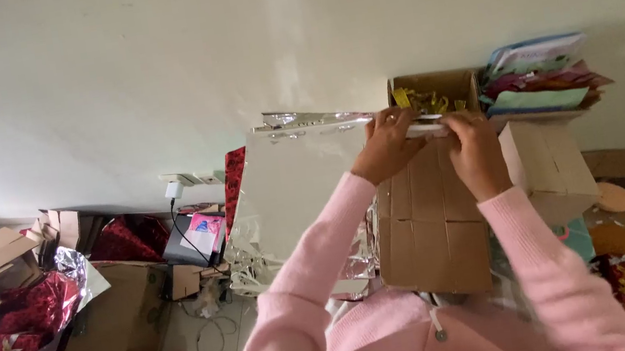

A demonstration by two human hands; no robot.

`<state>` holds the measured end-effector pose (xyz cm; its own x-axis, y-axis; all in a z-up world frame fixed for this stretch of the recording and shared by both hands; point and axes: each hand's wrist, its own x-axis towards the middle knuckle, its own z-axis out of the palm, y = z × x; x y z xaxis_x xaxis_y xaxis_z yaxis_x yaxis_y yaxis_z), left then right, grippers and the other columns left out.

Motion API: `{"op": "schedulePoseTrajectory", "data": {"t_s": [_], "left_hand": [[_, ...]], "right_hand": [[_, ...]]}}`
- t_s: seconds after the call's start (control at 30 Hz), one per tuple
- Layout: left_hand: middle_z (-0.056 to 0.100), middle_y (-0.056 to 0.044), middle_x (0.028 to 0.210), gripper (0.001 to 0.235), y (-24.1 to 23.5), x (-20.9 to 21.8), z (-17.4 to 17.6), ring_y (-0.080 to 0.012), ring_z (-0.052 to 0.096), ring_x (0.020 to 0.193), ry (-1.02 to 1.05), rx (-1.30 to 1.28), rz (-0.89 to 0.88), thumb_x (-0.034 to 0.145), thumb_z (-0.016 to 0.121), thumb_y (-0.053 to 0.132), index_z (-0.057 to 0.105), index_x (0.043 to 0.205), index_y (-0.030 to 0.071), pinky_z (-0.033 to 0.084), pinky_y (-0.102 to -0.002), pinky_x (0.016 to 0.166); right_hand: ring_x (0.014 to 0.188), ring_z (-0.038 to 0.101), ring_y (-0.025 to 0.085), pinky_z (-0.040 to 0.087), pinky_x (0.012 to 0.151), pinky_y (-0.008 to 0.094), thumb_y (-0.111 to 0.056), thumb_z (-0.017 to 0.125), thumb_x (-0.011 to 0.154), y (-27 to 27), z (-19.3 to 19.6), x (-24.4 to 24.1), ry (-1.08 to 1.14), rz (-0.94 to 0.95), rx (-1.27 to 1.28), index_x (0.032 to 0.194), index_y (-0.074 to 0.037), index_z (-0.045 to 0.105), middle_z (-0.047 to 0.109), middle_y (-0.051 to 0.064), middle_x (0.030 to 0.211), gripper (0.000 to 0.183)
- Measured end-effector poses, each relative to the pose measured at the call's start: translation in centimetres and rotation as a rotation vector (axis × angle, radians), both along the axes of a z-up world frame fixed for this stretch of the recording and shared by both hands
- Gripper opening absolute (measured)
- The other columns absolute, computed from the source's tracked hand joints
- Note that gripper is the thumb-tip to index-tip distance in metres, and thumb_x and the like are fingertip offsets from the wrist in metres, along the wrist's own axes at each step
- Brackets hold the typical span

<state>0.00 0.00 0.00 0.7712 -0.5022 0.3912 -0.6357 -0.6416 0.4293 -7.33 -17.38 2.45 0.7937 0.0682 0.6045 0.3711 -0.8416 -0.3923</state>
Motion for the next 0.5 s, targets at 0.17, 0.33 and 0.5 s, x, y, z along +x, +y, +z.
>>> {"op": "schedulePoseTrajectory", "data": {"t_s": [0.17, 0.33, 0.5], "left_hand": [[0.045, -0.013, 0.153, 0.057, 3.0, -3.4, 1.1, -0.0321, 0.031, 0.147, -0.003, 0.042, 0.018, 0.096, 0.066, 0.037, 0.046, 0.145, 0.015, 0.034, -0.061, 0.113], [0.036, -0.022, 0.159, 0.057, 9.2, -8.6, 0.6, -0.0408, 0.026, 0.151, 0.103, -0.134, 0.104, 0.101, 0.059, 0.035, 0.044, 0.146, 0.004, 0.028, -0.066, 0.116], [0.004, -0.022, 0.171, 0.129, 14.9, -11.2, -5.9, -0.0466, -0.002, 0.155, 0.367, 0.366, 0.091, 0.070, 0.064, 0.079, 0.018, 0.162, 0.001, 0.007, -0.076, 0.114]], "right_hand": [[0.112, 0.064, 0.040, 0.054, 0.093, 0.049, 0.006, 0.063, 0.099, 0.5, 0.3, -0.7, -0.013, -0.055, -0.048, 0.118, -0.001, 0.069, 0.068, 0.018, 0.117, 0.021], [0.130, 0.051, 0.038, 0.041, 0.109, 0.050, -0.004, 0.066, 0.100, 3.7, -0.8, -1.5, -0.167, -0.058, -0.078, 0.130, -0.001, 0.063, 0.057, 0.019, 0.134, 0.031], [0.129, 0.054, 0.032, 0.042, 0.107, 0.047, -0.015, 0.062, 0.100, 8.8, -2.6, -2.6, -0.010, 0.143, -0.068, 0.123, -0.009, 0.067, 0.060, 0.014, 0.133, 0.024]]}}
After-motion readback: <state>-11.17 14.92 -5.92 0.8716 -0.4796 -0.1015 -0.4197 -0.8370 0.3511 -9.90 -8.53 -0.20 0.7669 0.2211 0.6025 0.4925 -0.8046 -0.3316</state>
